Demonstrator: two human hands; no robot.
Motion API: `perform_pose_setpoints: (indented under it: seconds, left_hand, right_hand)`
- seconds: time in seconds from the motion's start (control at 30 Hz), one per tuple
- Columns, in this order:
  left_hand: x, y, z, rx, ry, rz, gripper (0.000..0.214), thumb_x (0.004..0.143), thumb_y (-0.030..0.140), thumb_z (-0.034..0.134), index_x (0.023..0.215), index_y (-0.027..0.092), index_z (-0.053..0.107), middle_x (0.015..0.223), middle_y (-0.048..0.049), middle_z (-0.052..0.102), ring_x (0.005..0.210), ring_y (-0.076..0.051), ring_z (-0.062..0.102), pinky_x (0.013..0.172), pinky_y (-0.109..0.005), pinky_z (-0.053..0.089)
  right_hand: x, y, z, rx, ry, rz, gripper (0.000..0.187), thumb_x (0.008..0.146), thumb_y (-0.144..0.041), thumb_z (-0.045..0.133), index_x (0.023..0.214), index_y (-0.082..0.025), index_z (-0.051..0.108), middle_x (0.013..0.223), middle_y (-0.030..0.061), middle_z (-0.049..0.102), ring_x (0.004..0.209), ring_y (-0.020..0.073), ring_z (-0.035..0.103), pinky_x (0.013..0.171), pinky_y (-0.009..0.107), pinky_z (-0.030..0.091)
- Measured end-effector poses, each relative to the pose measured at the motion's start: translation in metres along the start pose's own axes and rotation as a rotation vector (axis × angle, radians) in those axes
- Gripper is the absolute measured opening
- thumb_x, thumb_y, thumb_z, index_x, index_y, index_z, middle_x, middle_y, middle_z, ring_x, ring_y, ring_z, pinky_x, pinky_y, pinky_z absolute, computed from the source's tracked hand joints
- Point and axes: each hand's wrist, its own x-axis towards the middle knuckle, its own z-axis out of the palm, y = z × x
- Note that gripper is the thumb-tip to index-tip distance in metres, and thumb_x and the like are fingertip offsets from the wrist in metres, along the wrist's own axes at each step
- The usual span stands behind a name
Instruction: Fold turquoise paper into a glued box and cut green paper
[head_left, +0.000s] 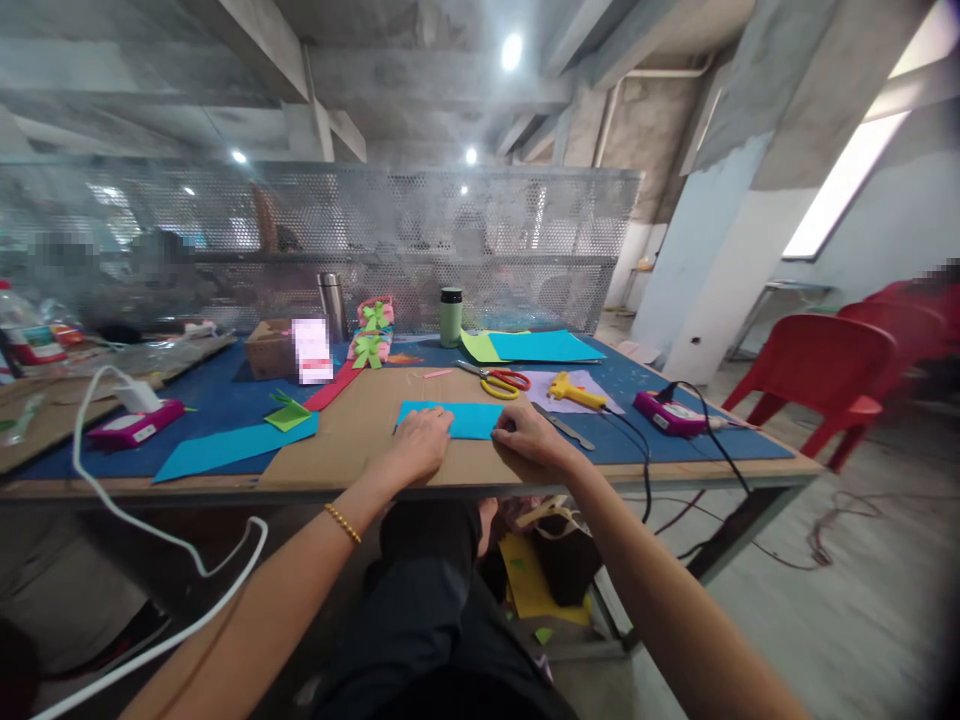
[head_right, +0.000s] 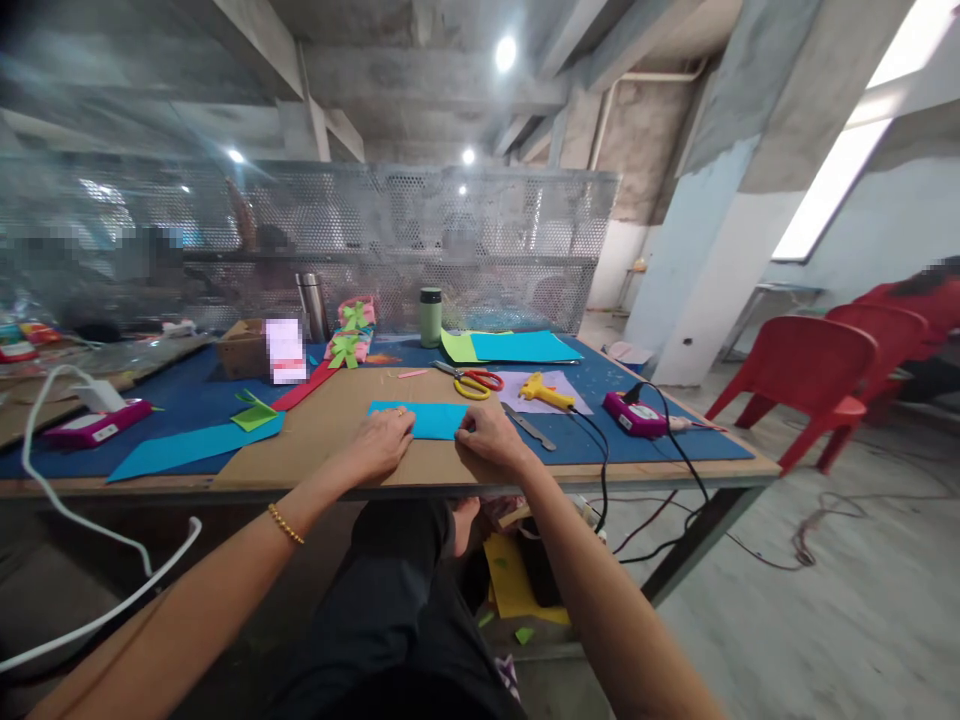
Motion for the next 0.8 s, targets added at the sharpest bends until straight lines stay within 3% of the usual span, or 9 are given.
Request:
perform_pose_setpoints:
  seconds: [0.1,0.23,0.4,0.8]
  left_hand:
    - [0.005,0.004,-0.003,-0.106,-0.038,-0.152,0.033,0.098,0.043,0.044,0.1,0.017,0.063,0.107,-0.0143,0.07,0.101,-0.028,0.065,0.084,-0.038,0.046]
    - [0.012,0.009,-0.004,-0.127,-0.093,-0.287,0.057,0.089,0.067,0.046,0.105,0.016,0.065,0.115,-0.0194,0.069,0.11,-0.033,0.064,0.088,-0.039,0.047]
    - [0.018,0.01,-0.005,-0.161,-0.168,-0.343,0.064,0.089,0.07,0.04,0.107,0.015,0.068,0.121,-0.0214,0.068,0.115,-0.036,0.063,0.091,-0.043,0.047]
    - [0.021,0.013,-0.003,-0.134,-0.173,-0.387,0.066,0.085,0.071,0.047,0.112,0.015,0.069,0.124,-0.0206,0.067,0.116,-0.036,0.062,0.095,-0.045,0.047]
  right_hand:
    - [-0.006,0.001,-0.001,0.003,0.021,0.025,0.012,0.084,-0.025,0.061,0.086,-0.017,0.069,0.086,0.0043,0.072,0.078,0.0162,0.061,0.065,0.024,0.039]
    - [-0.011,0.003,-0.004,0.026,0.023,0.028,0.012,0.086,-0.027,0.061,0.084,-0.018,0.068,0.083,0.0032,0.07,0.077,0.0154,0.061,0.065,0.023,0.038]
    - [-0.009,0.006,-0.007,-0.012,-0.018,0.049,0.015,0.088,-0.027,0.058,0.083,-0.018,0.069,0.083,0.0035,0.07,0.076,0.0153,0.061,0.063,0.024,0.036]
    - [-0.004,0.01,-0.012,-0.037,-0.082,0.097,0.016,0.086,-0.027,0.059,0.089,-0.016,0.071,0.09,0.0061,0.073,0.081,0.0168,0.064,0.065,0.023,0.039]
